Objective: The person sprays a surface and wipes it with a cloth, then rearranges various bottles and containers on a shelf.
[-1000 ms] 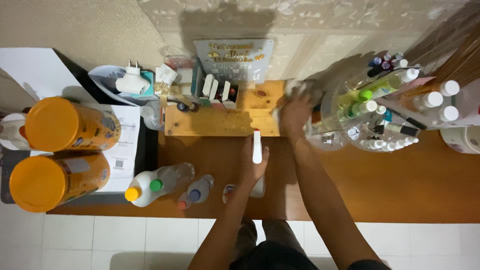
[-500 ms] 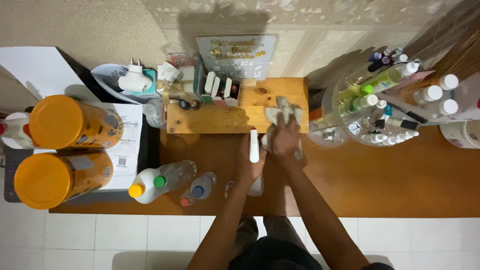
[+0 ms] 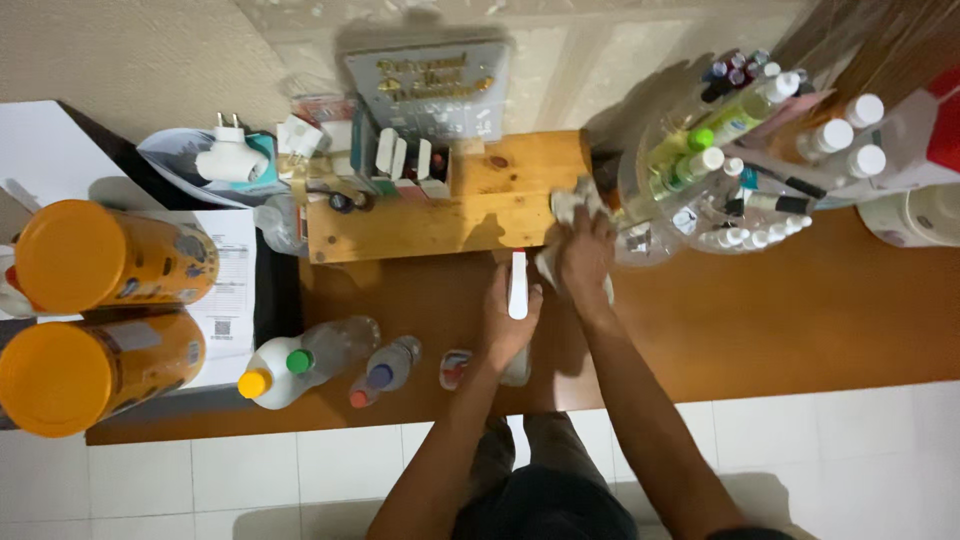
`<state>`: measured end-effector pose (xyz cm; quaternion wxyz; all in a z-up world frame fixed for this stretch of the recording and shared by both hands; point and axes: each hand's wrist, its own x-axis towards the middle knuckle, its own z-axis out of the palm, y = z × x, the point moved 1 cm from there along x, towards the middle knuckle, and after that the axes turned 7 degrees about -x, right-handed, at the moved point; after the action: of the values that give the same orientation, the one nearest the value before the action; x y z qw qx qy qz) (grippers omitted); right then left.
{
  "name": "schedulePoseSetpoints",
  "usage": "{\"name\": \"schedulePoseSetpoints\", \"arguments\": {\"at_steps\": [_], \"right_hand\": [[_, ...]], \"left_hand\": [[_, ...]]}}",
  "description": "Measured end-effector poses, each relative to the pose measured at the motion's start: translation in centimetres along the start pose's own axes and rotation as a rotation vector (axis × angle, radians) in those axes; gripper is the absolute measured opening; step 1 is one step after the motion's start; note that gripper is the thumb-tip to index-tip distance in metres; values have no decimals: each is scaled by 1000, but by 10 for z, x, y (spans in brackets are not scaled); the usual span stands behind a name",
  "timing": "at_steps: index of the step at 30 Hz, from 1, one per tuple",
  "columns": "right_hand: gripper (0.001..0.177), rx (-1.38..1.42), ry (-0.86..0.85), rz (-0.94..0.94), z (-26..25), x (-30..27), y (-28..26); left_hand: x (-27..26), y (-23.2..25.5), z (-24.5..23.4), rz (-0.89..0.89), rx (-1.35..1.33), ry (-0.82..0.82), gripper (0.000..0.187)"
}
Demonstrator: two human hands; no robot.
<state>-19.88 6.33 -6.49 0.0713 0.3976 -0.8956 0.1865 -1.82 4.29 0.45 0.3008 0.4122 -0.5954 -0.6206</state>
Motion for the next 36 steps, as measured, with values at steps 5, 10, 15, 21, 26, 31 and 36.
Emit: {"name": "schedulePoseSetpoints", "arguments": {"at_steps": [5, 10, 15, 21, 26, 31, 36], "right_hand": [[40, -69, 14, 70, -1, -8, -3], [46, -41, -205, 71, -47, -38, -13], [42, 304, 29, -112, -79, -7, -46], [52, -108, 27, -146, -38, 40, -60], [51, -138, -107, -315, -9, -2, -92], [47, 140, -295, -641, -20, -8, -115], [43, 33, -311, -488, -62, 33, -56]], "left_hand": [[0, -6, 7, -10, -56, -37, 40], [-11, -6, 3, 156, 7, 24, 44], [-2, -5, -6, 56, 41, 11, 34], [-7, -5, -19, 116, 118, 116, 36], [-14, 4, -40, 85, 31, 140, 31], [-22, 8, -56, 100, -66, 171, 36], [-19, 4, -54, -25, -112, 205, 29]]}}
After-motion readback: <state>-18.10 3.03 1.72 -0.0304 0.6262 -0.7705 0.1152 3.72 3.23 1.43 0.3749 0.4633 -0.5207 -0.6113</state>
